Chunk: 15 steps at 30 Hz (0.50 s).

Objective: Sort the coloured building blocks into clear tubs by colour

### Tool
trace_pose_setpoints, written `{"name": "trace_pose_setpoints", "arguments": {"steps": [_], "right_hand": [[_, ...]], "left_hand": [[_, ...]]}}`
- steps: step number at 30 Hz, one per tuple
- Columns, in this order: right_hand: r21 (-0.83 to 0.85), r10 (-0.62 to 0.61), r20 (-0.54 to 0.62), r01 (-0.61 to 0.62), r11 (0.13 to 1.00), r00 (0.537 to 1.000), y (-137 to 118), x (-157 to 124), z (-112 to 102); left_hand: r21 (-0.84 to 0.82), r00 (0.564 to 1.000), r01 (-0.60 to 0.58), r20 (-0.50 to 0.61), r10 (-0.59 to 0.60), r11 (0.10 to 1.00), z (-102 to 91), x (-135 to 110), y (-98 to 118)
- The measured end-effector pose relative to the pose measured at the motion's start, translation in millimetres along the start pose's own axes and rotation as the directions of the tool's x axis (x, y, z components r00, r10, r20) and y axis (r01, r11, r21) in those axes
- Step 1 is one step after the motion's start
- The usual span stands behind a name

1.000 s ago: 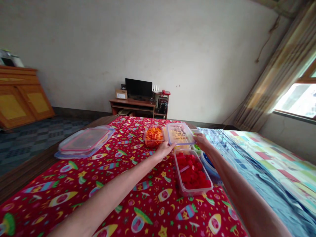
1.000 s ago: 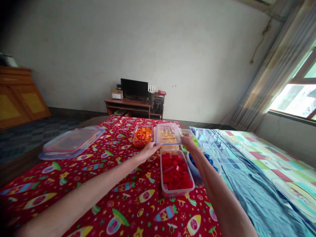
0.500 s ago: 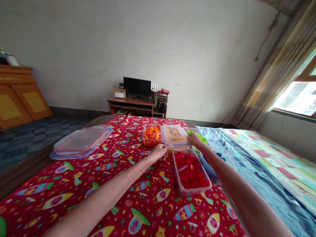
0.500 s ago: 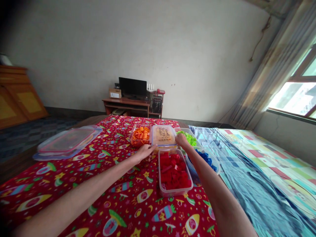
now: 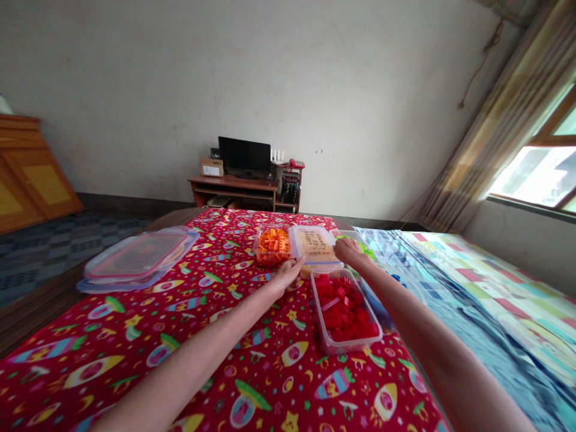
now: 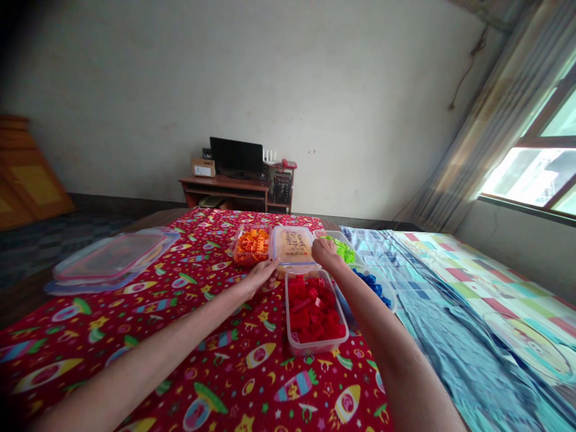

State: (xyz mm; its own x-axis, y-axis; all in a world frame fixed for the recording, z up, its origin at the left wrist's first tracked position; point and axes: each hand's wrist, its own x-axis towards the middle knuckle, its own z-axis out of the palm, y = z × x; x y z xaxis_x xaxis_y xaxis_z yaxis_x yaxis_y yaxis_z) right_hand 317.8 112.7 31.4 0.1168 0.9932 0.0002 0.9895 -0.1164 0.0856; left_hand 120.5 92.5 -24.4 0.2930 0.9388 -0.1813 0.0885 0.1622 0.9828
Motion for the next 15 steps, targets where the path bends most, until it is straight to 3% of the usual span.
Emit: {"name": "trace_pose_setpoints", "arguments": {"steps": [10, 15], "right_hand": [[0.0, -0.094, -0.055, 0.094, 0.996, 0.994, -3, 0, 6], [0.01, -0.184, -0.111, 0.187, 0.982, 0.977, -3, -12, 2]], "left_hand": [[0.058, 1.0, 0.008, -0.019, -0.007, 0.998, 0.7, 3, -2], [0.229, 0.992, -0.124, 0.01, 0.125, 0.966, -5.1, 7, -5]]}}
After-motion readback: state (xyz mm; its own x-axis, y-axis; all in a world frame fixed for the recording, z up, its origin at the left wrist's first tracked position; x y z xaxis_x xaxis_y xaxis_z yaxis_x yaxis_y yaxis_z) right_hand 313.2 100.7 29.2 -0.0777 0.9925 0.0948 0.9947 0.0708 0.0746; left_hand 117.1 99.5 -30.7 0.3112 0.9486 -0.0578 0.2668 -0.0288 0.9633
